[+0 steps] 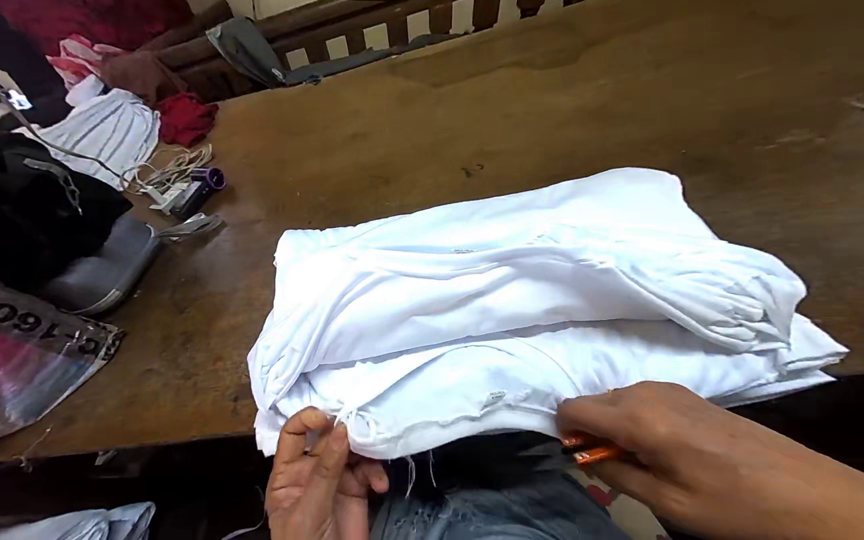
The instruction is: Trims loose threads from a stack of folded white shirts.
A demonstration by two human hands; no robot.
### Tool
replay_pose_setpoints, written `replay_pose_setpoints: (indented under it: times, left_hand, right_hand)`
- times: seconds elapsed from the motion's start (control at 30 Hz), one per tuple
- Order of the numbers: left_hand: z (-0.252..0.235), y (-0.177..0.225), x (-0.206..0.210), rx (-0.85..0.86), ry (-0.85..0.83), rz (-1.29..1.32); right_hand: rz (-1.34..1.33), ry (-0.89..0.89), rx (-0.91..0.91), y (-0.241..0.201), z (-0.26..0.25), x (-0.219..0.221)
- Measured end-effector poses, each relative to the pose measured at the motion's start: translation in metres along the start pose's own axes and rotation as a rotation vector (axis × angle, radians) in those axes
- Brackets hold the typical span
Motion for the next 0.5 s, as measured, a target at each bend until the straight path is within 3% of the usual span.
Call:
replay_pose_setpoints:
  times: [0.1, 0.17, 0.37, 0.5]
  left_hand:
    - [0.004, 0.002, -0.003, 0.041, -0.082, -0.108]
    - [0.008, 0.004, -0.006, 0.044, -0.119, -0.178]
    - [0.016, 0.005, -0.007, 0.077, -0.205, -0.276]
    - [0.017, -0.001, -0.012, 0.109, -0.236, -0.309]
  right_hand:
    - [-0.553, 0.134, 0.072, -0.021, -0.011, 0.001]
    - [-0.744, 0.224, 0.092, -0.043, -0.028, 0.016]
    - [-0.885, 0.21, 0.229, -0.085, -0.07, 0.049]
    - [-0.975, 0.243, 0.226, -0.092, -0.079, 0.058]
Point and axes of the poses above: each hand's wrist, its own z-axis away from the middle knuckle, its own x-axis out of the palm, y = z × x, the point moved 1 cm from there along -z, towards the middle knuckle, and after that the axes turned 6 degrees about z, right-handed, at the moved point
